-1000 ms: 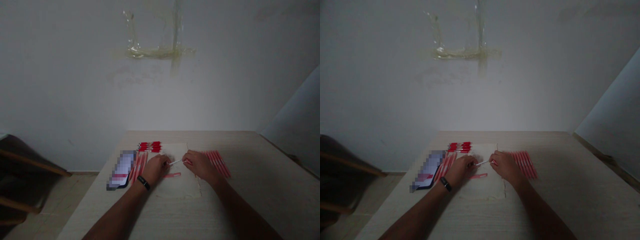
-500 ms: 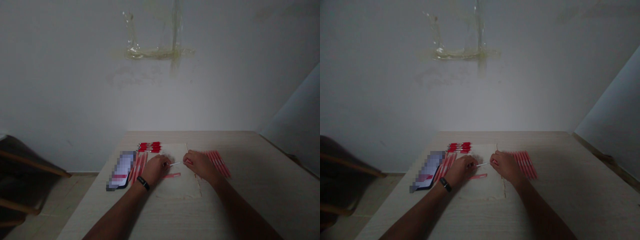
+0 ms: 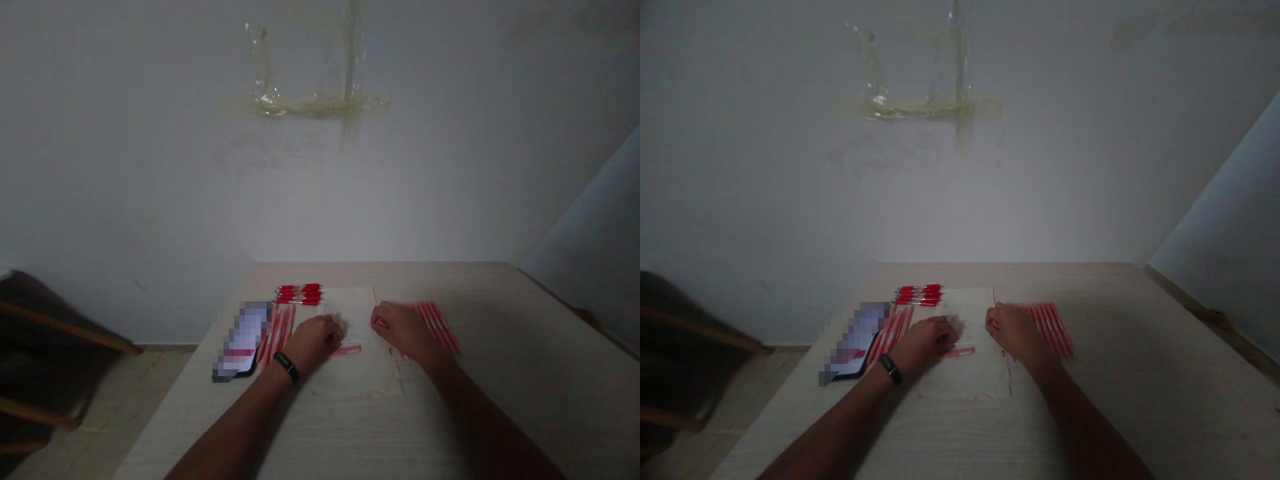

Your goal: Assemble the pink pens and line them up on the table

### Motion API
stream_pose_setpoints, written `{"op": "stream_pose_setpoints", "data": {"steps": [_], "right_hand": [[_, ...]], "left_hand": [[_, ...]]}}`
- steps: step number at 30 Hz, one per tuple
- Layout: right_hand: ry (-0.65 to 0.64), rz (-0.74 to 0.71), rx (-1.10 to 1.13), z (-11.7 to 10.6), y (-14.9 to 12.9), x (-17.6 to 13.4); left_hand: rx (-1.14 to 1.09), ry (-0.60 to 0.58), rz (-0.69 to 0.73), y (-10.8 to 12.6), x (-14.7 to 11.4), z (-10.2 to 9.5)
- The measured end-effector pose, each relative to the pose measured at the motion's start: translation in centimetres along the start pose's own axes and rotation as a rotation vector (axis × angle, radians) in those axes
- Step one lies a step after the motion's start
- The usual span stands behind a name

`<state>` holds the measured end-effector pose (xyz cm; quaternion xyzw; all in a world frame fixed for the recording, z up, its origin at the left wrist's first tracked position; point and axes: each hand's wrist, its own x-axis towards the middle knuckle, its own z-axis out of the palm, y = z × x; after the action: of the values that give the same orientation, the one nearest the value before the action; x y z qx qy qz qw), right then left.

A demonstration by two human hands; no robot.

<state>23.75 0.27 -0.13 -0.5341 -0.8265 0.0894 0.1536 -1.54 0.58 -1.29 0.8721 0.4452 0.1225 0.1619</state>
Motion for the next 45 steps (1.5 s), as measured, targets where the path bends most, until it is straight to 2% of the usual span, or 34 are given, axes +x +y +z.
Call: {"op": "stream_pose_setpoints", "data": {"steps": [7,17,22,30,45], "right_hand": [[0.019,-0.037,0.049,1.1,-1.6,0.1],[-0.023,-0.088,0.051,2.5,-3.3,0.8],[-0.029,-0.103,0.098,2.4,-3.0,0.7],[0.047,-0.177,0.255,3.1,-2.4,0.9],[0.183,-0.087,0.25,4.2,-1.7,2.2]], "left_hand": [[-0.013,0.012,-0.017,0.0,0.1,0.0],[-0.011,0.011,-0.046,0.6,0.0,-0.6],[-0.008,0.019,-0.067,0.3,0.0,-0.5],[-0.017,0.037,-0.051,0.3,-0.1,-0.4],[0.0,0.031,-0.065,0.5,-0.2,-0.6]]}}
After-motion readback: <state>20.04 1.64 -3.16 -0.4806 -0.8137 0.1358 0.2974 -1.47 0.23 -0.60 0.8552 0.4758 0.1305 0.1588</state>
